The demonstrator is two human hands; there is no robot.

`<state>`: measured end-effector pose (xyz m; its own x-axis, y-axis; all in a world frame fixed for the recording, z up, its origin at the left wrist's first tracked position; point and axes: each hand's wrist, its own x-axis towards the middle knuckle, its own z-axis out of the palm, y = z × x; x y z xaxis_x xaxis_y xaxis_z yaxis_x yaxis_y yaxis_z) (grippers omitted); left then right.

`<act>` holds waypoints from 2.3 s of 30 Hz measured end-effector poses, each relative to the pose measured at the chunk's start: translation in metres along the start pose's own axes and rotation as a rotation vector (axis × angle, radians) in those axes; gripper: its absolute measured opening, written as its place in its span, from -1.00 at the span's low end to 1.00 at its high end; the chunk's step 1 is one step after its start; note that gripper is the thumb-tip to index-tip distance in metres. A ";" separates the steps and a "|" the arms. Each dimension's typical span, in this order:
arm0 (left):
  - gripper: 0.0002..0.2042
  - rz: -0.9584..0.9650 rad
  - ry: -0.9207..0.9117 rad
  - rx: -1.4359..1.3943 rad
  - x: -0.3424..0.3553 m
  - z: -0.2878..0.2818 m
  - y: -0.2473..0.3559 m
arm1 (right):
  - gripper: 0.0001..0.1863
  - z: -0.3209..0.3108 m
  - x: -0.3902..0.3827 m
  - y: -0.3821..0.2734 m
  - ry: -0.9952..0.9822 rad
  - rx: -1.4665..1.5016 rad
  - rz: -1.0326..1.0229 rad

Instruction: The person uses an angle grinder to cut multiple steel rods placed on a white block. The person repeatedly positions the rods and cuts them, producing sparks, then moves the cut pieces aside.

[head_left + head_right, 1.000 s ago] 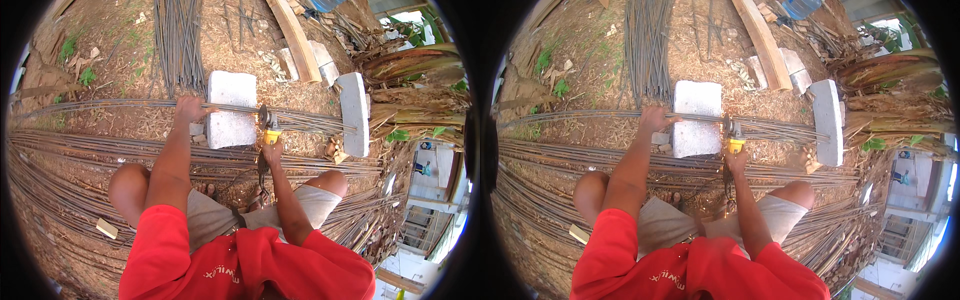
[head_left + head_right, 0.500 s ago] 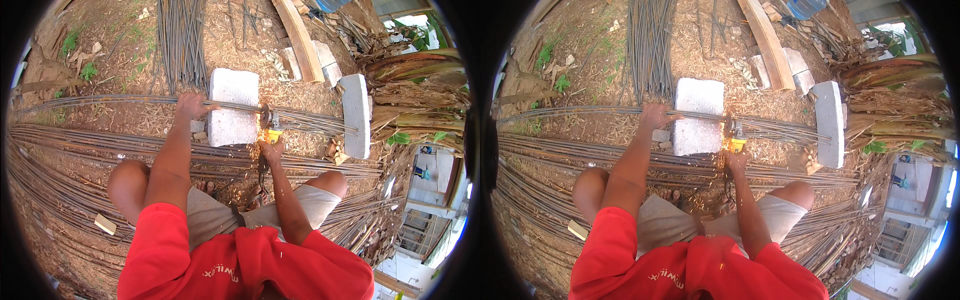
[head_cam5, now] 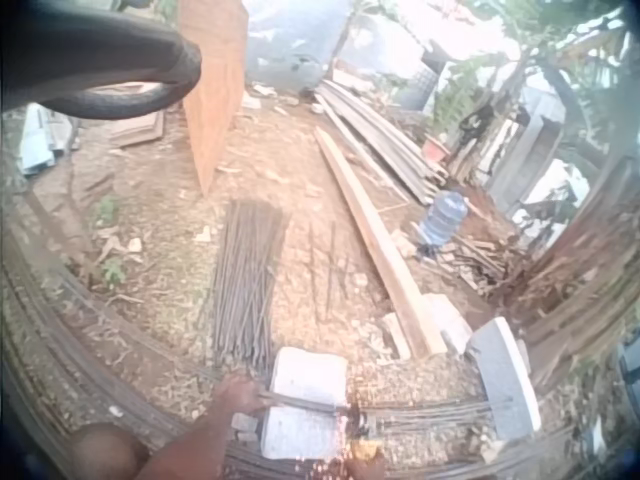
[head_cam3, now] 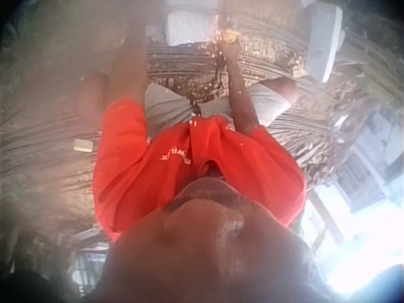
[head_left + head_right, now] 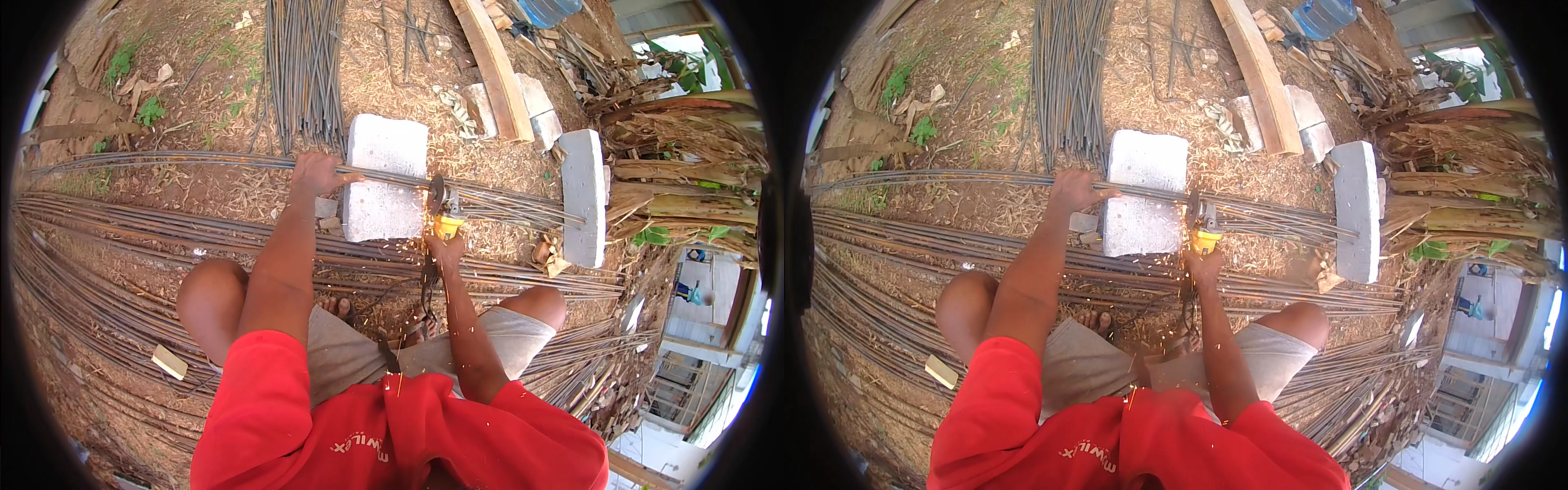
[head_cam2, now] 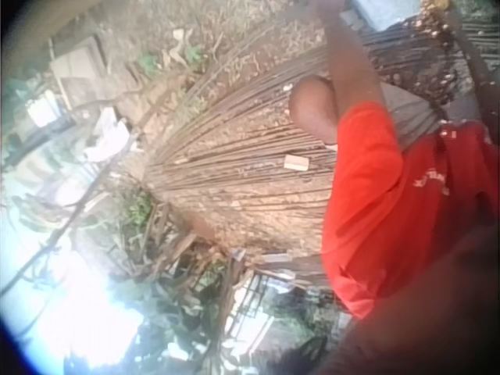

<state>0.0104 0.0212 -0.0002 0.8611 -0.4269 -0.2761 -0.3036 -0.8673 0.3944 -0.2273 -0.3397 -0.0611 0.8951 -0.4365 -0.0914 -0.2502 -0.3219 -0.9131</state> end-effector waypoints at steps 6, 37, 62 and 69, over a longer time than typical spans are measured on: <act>0.06 0.009 0.029 0.001 -0.001 0.005 -0.001 | -0.48 0.010 0.007 -0.021 0.084 0.035 0.064; 0.08 -0.017 0.015 -0.010 0.005 0.009 -0.003 | -0.43 0.005 0.004 -0.002 0.041 -0.011 0.007; 0.09 -0.012 -0.041 0.002 0.004 0.002 -0.001 | -0.61 0.008 0.004 -0.031 0.077 -0.054 0.063; 0.02 -0.028 -0.028 0.050 0.002 0.000 0.002 | -0.56 0.009 0.010 -0.023 0.051 0.022 0.185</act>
<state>0.0115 0.0191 0.0001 0.8582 -0.4084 -0.3109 -0.3000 -0.8906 0.3417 -0.2093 -0.3293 -0.0447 0.8146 -0.5286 -0.2389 -0.4003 -0.2142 -0.8910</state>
